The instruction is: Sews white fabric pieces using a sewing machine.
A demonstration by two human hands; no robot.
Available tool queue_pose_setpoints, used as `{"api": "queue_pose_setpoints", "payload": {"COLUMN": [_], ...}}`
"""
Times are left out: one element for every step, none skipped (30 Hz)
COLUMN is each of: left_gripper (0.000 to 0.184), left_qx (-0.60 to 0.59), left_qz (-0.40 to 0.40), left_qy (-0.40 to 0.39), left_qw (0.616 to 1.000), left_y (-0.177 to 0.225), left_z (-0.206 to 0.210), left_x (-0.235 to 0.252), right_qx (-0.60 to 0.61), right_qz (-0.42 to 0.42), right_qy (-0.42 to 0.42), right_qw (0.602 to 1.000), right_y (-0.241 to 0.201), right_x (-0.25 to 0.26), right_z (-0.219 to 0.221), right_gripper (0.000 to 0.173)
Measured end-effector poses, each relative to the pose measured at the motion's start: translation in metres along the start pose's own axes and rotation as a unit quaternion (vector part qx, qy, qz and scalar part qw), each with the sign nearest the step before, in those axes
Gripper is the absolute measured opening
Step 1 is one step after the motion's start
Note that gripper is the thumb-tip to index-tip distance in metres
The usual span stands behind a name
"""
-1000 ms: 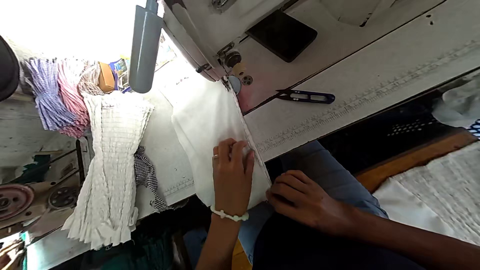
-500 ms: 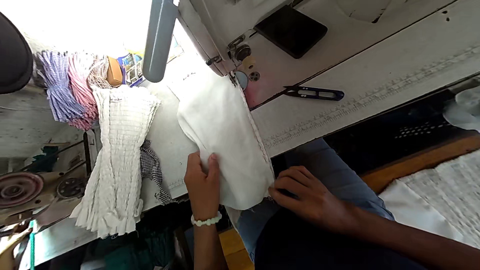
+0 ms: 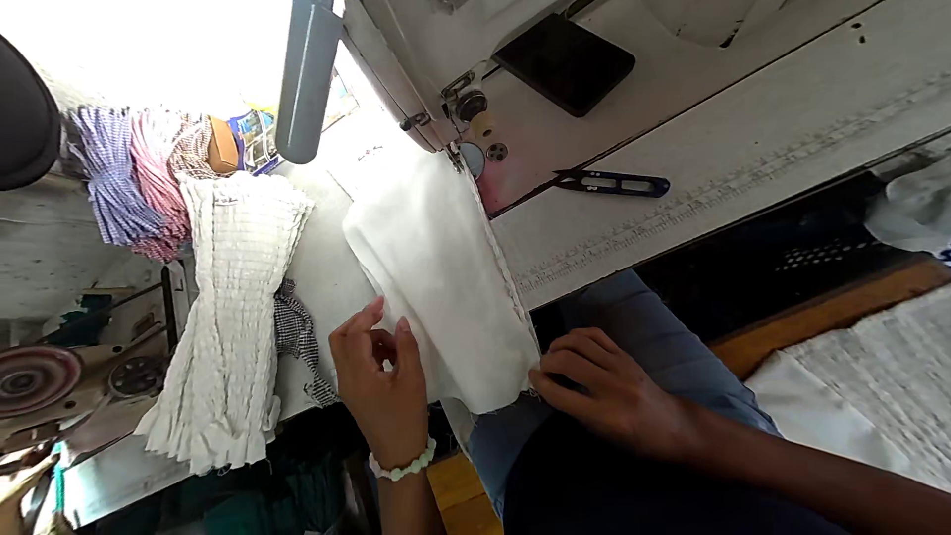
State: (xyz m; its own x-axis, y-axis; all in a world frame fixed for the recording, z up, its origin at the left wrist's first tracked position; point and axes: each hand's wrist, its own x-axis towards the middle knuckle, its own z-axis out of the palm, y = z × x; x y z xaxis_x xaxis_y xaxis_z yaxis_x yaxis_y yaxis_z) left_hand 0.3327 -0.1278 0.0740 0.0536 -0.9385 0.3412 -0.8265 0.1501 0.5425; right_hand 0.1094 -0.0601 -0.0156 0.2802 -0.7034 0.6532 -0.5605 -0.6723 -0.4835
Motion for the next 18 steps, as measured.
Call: {"api": "queue_pose_setpoints", "payload": {"left_gripper": [0.033,0.033,0.033,0.035,0.037,0.038,0.038,0.036,0.033,0.029,0.026,0.026,0.025,0.027,0.031,0.038,0.046,0.056], "left_qx": [0.031,0.052,0.064,0.066,0.064,0.053,0.027,-0.022,-0.096,-0.191,-0.288,-0.370,-0.421,-0.425,-0.387,-0.335,-0.280,-0.223], "left_qz": [-0.015,-0.032,-0.050,-0.070,-0.087,-0.095,-0.090,-0.076,-0.060,-0.052,-0.061,-0.087,-0.116,-0.139,-0.158,-0.165,-0.157,-0.147], "left_qy": [-0.030,-0.069,-0.101,-0.119,-0.123,-0.114,-0.095,-0.070,-0.047,-0.033,-0.037,-0.056,-0.077,-0.086,-0.086,-0.080,-0.070,-0.063], "left_qw": [0.999,0.996,0.992,0.988,0.987,0.988,0.991,0.994,0.992,0.980,0.955,0.923,0.896,0.890,0.904,0.924,0.944,0.961], "left_y": [0.000,-0.001,-0.002,-0.003,-0.004,-0.005,-0.006,-0.006,-0.005,-0.002,-0.001,0.001,0.002,0.002,0.002,0.001,0.000,0.001], "left_z": [-0.004,-0.006,-0.006,-0.006,-0.006,-0.006,-0.006,-0.008,-0.009,-0.011,-0.014,-0.016,-0.015,-0.011,-0.003,0.006,0.015,0.021], "left_x": [0.001,0.001,0.001,0.000,-0.002,-0.003,-0.006,-0.008,-0.009,-0.008,-0.008,-0.007,-0.005,-0.005,-0.006,-0.007,-0.009,-0.011], "right_qx": [0.000,-0.002,-0.003,-0.004,-0.004,-0.005,-0.004,-0.003,-0.003,-0.002,0.001,0.003,0.005,0.008,0.010,0.009,0.007,0.006], "right_qz": [0.001,0.002,0.002,0.001,-0.001,-0.001,0.000,0.001,0.001,0.001,0.001,0.002,0.001,0.000,0.000,0.000,0.000,0.000], "right_qy": [0.000,0.000,0.001,0.000,-0.001,-0.002,-0.002,-0.003,-0.003,-0.003,-0.003,-0.004,-0.003,-0.002,0.000,0.000,-0.001,-0.002], "right_qw": [1.000,1.000,1.000,1.000,1.000,1.000,1.000,1.000,1.000,1.000,1.000,1.000,1.000,1.000,1.000,1.000,1.000,1.000], "right_y": [0.000,0.000,0.000,0.000,0.000,0.000,0.000,0.000,0.001,0.001,0.001,0.001,0.001,0.000,0.000,0.000,0.001,0.001], "right_x": [0.000,0.000,0.000,0.000,0.000,0.000,0.000,0.000,0.000,0.000,0.000,0.000,0.000,0.001,0.001,0.002,0.002,0.002], "right_z": [0.000,-0.001,-0.001,-0.001,-0.001,-0.001,-0.001,-0.001,-0.001,-0.001,-0.001,0.000,0.000,0.001,0.001,0.002,0.002,0.001], "right_gripper": [0.014,0.014,0.014,0.014,0.014,0.014,0.015,0.014,0.014,0.014,0.014,0.014,0.014,0.013,0.013,0.013,0.013,0.013]}}
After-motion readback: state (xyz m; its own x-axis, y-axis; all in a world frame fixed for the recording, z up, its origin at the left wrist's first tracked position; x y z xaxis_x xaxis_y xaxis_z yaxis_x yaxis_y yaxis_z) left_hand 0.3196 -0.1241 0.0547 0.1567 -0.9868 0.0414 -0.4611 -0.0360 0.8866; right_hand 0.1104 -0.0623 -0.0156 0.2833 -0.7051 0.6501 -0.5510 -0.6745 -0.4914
